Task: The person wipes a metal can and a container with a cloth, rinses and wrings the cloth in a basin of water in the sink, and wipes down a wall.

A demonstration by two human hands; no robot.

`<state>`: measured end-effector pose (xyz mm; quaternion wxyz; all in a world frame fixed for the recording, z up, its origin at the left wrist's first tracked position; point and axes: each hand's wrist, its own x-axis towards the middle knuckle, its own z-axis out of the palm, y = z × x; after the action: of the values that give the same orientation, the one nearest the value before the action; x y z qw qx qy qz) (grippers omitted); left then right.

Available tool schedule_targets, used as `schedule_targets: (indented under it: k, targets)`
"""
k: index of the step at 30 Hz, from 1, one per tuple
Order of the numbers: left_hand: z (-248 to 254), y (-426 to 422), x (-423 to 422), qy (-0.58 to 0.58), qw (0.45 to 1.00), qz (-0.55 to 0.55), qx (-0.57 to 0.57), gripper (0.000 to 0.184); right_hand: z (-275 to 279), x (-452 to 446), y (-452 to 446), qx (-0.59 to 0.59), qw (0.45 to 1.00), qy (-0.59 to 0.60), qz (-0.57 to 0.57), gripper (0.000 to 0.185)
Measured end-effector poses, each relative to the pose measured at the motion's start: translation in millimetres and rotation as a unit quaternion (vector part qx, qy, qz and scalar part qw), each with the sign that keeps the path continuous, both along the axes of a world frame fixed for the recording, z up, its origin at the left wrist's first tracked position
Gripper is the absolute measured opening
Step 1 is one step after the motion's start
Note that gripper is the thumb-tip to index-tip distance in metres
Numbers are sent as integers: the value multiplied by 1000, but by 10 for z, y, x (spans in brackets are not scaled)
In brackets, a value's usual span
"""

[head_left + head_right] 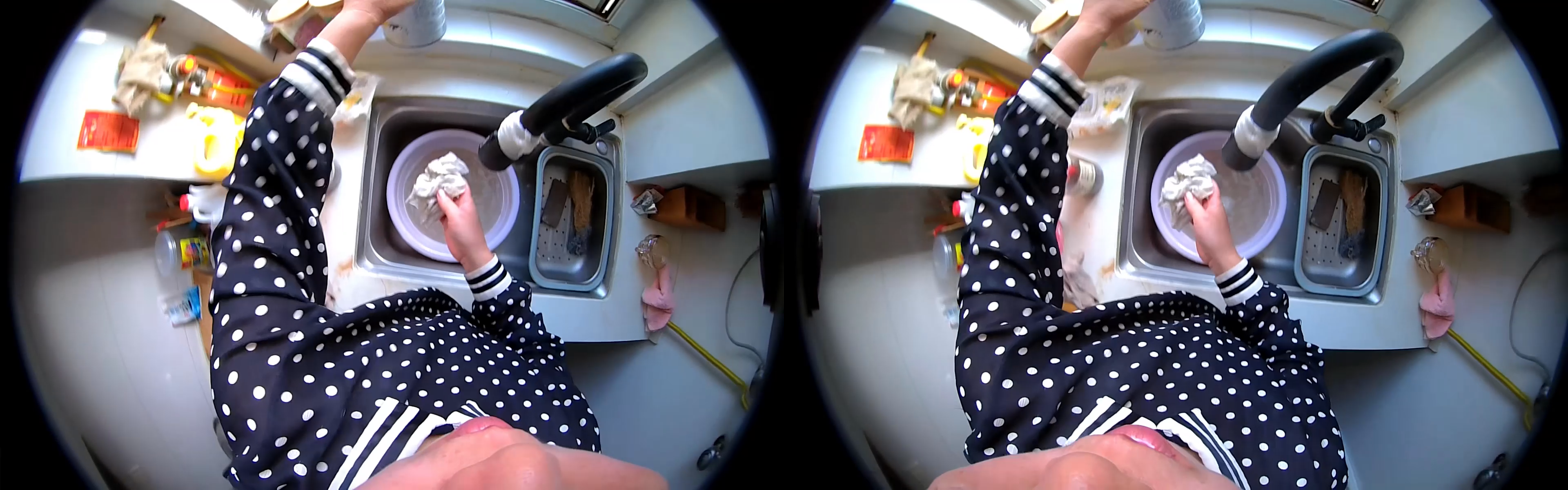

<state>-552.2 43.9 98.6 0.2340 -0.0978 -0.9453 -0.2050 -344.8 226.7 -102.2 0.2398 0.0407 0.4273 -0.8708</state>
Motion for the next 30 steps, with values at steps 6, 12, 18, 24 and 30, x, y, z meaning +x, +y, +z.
schedule_targets:
  k: [6,12,18,24,30]
  targets:
    - [-956,331,2023,-273,922,-24,275,61,478,353,285,-82,985,4,153,50]
    - [-1656,837,3877,-195,692,151,679,22,303,764,695,132,918,15,373,47]
    - [-1756,1592,4739,-134,887,229,378,40,-34,1365,782,157,903,-117,383,20]
    - [-2176,1169,4827,-97,939,287,163,37,113,1558,641,217,907,25,359,30]
    - [-2616,738,4947,-132,963,232,20,34,-12,1573,819,293,886,39,357,29]
